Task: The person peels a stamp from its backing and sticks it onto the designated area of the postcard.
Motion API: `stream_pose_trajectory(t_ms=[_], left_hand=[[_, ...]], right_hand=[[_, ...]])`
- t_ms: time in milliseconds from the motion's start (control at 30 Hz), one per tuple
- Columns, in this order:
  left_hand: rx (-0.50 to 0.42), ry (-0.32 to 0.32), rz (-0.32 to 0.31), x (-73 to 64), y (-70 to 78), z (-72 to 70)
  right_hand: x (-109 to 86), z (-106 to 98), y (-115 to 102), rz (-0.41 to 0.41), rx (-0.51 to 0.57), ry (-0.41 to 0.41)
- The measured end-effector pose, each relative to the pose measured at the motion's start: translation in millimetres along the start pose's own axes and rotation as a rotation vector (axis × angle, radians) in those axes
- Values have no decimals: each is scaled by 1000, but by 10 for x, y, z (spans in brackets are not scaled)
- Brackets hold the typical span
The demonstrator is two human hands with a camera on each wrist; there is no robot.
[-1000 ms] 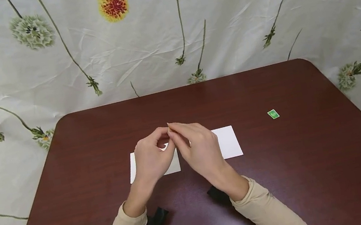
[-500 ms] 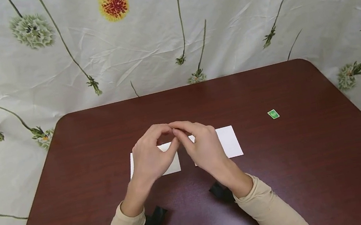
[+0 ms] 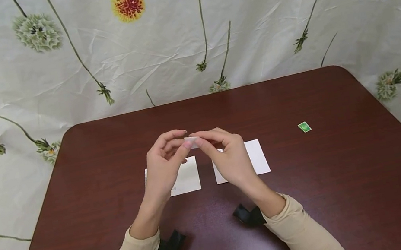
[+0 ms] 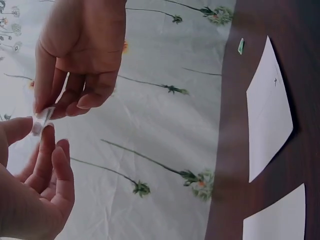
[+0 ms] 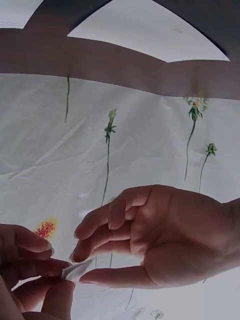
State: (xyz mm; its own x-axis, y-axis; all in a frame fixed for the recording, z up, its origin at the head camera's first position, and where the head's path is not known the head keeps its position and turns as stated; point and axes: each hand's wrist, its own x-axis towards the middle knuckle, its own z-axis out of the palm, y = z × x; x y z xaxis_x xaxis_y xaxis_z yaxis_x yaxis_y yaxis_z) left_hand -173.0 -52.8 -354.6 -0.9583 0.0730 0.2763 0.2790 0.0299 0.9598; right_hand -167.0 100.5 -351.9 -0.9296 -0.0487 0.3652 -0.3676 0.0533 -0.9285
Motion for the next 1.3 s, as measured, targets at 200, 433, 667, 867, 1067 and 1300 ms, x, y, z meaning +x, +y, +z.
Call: stream_pose_trajectory(t_ms=[200,433,667,867,1067,1300], left_hand=[[-89,1,-81,1,34,-7],[-110,9,5,7,41,16],[-105,6,122,10,36,35],[-95,-40,115,-11,51,21],[-112,-67,77,-20,74,3],[-145,-91,52,-1,64,-8]], right_hand=[[-12,-7,-14,-23,-69,-35],[-21,-35,-41,-109,-146,-75],[-25,-69,-75,-120,-213,-67],[-13,-74,-59,-121,-222,-59],[-12,-85,-70,-87,-206,-81],[-11,-106,-79,-70,-191,-109]])
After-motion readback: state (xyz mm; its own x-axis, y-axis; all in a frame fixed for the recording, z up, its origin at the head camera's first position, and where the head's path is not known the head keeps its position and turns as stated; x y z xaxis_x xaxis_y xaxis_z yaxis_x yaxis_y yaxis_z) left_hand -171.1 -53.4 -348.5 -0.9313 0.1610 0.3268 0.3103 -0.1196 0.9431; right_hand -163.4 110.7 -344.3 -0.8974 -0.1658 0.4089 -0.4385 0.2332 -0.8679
